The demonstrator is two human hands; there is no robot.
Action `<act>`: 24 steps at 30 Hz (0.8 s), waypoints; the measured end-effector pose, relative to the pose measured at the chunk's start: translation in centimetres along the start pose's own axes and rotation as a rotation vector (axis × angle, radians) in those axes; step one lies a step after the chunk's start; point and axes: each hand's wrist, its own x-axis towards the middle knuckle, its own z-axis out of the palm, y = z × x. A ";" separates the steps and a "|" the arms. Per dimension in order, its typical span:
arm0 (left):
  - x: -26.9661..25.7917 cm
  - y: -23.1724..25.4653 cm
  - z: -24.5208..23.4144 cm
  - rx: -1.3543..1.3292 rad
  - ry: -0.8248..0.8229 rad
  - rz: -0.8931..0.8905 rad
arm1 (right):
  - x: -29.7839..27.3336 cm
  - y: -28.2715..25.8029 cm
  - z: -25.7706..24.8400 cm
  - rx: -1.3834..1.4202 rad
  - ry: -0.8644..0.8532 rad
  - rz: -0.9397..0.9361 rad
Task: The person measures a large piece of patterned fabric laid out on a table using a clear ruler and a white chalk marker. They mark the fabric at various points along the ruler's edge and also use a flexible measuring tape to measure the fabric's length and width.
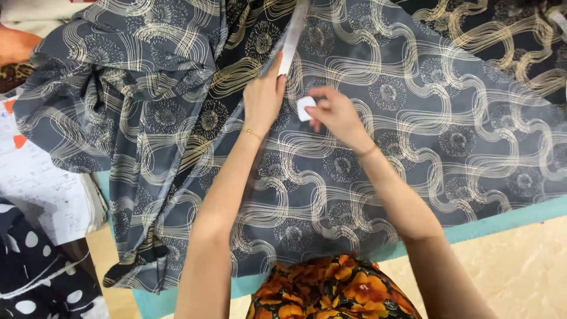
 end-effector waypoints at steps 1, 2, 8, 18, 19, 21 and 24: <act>-0.5 0.2 -0.8 0.011 -0.004 -0.013 | -1.6 0.6 -0.4 0.034 0.004 -0.058; -1.5 0.6 -2.0 0.010 -0.003 -0.013 | -3.2 1.3 -1.2 0.032 0.004 -0.058; -8.9 1.0 -6.7 -0.143 0.143 -0.013 | -11.1 4.6 -4.6 -0.262 0.080 -0.114; -14.8 1.1 -6.4 -0.075 0.061 -0.159 | -11.9 3.9 -2.0 0.036 0.103 0.012; -14.8 1.0 -6.1 -0.071 0.065 -0.139 | -11.4 3.6 -1.7 0.047 0.087 -0.007; -14.6 0.9 -5.3 -0.114 0.107 -0.083 | -8.9 3.2 -1.1 0.036 0.072 -0.043; -13.6 1.6 -4.9 -0.125 0.103 -0.042 | -4.1 2.9 -0.8 0.052 0.086 -0.077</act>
